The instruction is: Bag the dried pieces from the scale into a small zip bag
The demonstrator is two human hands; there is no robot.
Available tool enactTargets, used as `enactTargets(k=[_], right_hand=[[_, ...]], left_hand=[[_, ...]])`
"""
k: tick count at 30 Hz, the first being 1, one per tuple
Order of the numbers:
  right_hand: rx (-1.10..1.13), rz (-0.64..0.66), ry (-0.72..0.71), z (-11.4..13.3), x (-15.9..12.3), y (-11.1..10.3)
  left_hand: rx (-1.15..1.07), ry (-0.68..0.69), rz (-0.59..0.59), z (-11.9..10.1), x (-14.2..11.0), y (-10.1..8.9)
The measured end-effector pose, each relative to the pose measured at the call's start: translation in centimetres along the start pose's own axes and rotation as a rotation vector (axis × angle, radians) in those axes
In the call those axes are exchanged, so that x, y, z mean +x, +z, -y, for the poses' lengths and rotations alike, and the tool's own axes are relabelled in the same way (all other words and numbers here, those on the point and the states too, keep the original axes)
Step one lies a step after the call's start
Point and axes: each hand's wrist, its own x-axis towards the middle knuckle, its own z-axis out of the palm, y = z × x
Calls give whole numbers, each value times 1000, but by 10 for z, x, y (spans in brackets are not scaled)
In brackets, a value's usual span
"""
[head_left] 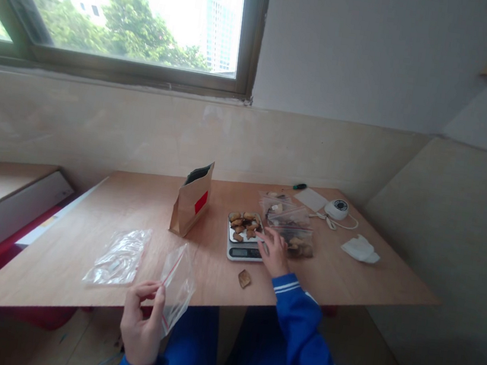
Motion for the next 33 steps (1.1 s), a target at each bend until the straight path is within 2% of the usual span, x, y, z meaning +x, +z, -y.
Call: enactTargets(k=[4, 8, 13, 17, 24, 29, 33], right_hand=[[134, -170, 112, -13, -38, 1], [262, -182, 178, -22, -60, 5], [292, -220, 213, -20, -59, 2], [273, -217, 211, -15, -58, 1], [273, -215, 208, -15, -59, 3], [279, -207, 222, -15, -59, 3], [276, -206, 230, -15, -59, 3]], left_hand=[[10, -14, 17, 1, 0, 3], [10, -14, 46, 3, -2, 6], [-5, -28, 66, 3, -6, 10], [-31, -19, 17, 0, -11, 15], [-221, -74, -4, -7, -17, 21], [-99, -145, -133, -4, -19, 23], [-77, -163, -169, 4, -18, 29]])
